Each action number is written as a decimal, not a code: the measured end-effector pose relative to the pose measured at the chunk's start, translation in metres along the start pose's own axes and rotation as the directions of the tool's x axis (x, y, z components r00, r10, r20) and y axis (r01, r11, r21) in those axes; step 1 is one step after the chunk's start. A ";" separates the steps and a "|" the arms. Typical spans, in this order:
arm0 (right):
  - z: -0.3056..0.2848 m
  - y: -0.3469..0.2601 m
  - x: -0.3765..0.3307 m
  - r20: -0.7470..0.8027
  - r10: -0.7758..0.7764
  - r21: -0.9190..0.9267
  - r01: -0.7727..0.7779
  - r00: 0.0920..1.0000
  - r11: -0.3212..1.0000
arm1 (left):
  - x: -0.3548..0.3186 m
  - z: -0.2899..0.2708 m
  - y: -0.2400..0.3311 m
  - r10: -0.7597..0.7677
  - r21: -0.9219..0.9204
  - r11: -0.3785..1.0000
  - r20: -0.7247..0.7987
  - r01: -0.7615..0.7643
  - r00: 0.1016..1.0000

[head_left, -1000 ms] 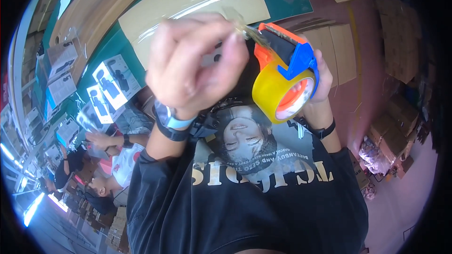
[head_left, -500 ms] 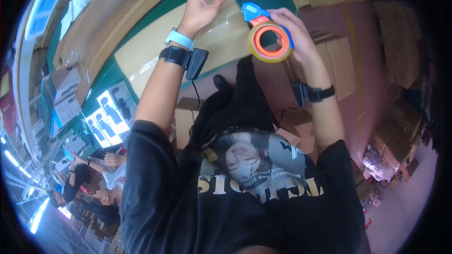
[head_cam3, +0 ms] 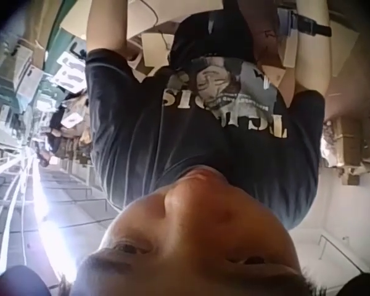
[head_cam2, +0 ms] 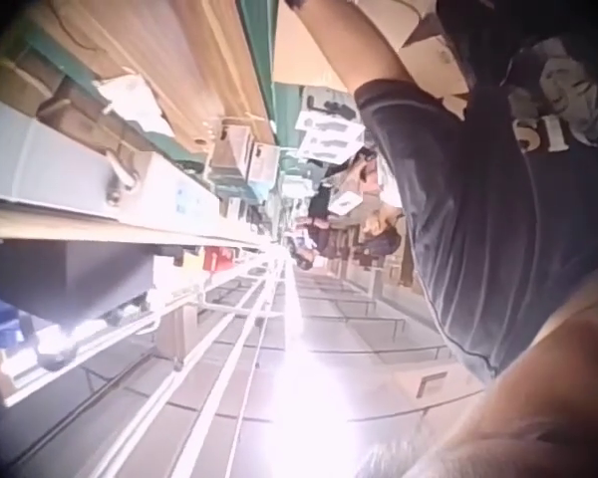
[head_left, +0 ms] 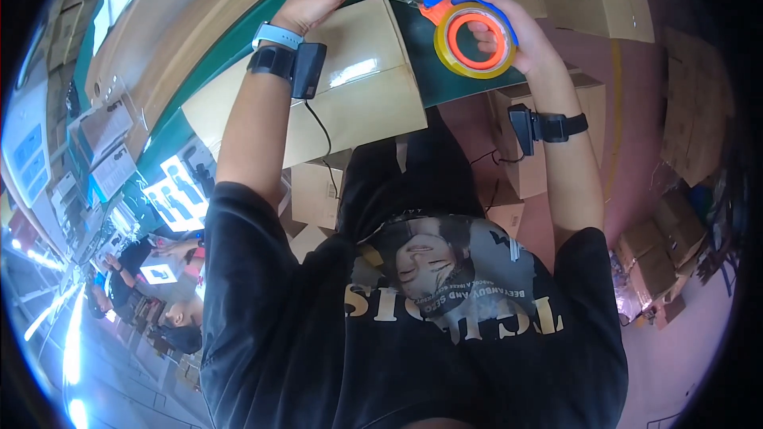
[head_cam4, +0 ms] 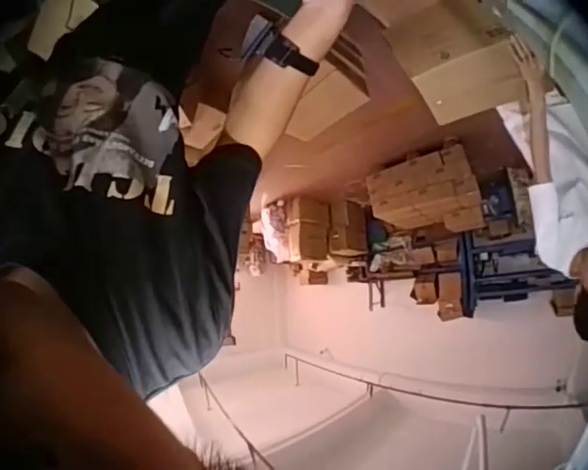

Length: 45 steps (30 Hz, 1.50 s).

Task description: The person places boxes into a cardboard carton, closes the flaps, and seals the seams with a tape dispenser before repeating the process with a second carton.

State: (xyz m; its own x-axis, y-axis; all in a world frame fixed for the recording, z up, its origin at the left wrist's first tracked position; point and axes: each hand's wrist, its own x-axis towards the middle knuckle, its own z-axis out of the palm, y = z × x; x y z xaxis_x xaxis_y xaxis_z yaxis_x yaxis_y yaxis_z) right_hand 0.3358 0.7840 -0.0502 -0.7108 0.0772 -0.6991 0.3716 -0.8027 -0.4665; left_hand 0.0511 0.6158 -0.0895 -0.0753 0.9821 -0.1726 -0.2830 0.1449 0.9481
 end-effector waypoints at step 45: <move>0.100 0.235 -0.099 -0.441 -0.606 -0.881 -0.189 0.662 0.433 | -0.118 0.153 -0.083 0.286 0.744 -0.037 0.648 -0.667 0.706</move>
State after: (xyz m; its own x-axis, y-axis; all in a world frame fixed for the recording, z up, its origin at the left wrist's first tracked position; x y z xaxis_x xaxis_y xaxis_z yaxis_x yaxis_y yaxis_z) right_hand 0.4337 0.5285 -0.0366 -0.4327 0.7984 -0.4187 0.8219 0.1584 -0.5472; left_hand 0.2295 0.5066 -0.1068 0.4850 0.8129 0.3224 0.7721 -0.5712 0.2787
